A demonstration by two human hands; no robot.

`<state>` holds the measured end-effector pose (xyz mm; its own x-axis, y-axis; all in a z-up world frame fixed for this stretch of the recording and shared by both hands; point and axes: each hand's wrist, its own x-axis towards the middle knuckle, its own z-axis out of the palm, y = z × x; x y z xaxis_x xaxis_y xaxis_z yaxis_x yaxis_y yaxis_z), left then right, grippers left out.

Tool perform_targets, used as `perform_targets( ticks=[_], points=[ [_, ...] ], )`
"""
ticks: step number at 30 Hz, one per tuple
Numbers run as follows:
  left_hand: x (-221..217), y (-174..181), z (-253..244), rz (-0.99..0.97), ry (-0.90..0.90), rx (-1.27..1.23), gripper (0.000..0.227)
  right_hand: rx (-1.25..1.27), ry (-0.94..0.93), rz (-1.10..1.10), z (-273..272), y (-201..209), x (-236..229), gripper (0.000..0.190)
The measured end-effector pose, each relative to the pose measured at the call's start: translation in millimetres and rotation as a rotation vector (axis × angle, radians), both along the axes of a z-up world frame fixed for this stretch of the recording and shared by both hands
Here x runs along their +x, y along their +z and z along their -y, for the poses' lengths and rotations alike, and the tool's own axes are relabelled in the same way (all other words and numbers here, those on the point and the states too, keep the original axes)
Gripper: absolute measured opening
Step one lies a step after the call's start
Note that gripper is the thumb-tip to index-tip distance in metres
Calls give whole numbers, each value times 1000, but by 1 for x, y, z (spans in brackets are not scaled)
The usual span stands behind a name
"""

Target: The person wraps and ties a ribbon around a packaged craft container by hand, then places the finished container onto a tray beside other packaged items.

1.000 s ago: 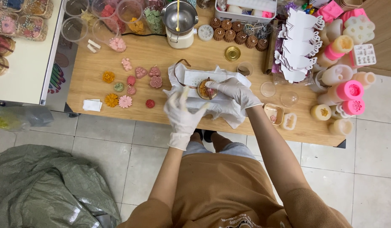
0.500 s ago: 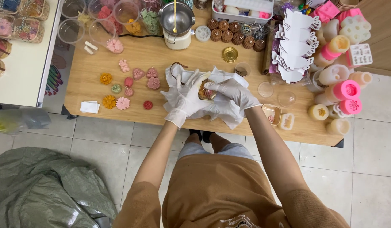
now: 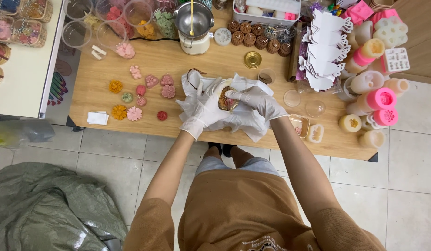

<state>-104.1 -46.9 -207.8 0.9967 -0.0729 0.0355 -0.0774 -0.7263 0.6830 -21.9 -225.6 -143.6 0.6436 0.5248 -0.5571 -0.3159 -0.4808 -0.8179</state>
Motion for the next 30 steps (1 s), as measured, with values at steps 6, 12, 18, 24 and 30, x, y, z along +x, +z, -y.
perform_targets(
  ticks=[6,12,18,24,30],
  points=[
    [1,4,-2,-5,3,-40,118,-156,12,-12,-2,1,4,55],
    [0,8,-2,-22,-6,14,117,-62,-1,-41,3,0,1,55],
    [4,-6,-6,105,7,-31,96,-66,-15,-65,4,-11,5,53],
    [3,-6,-5,104,39,-62,103,-24,18,-39,6,-18,5,52],
    [0,-22,-3,249,51,-105,95,78,-9,-68,7,-13,1,48]
  ],
)
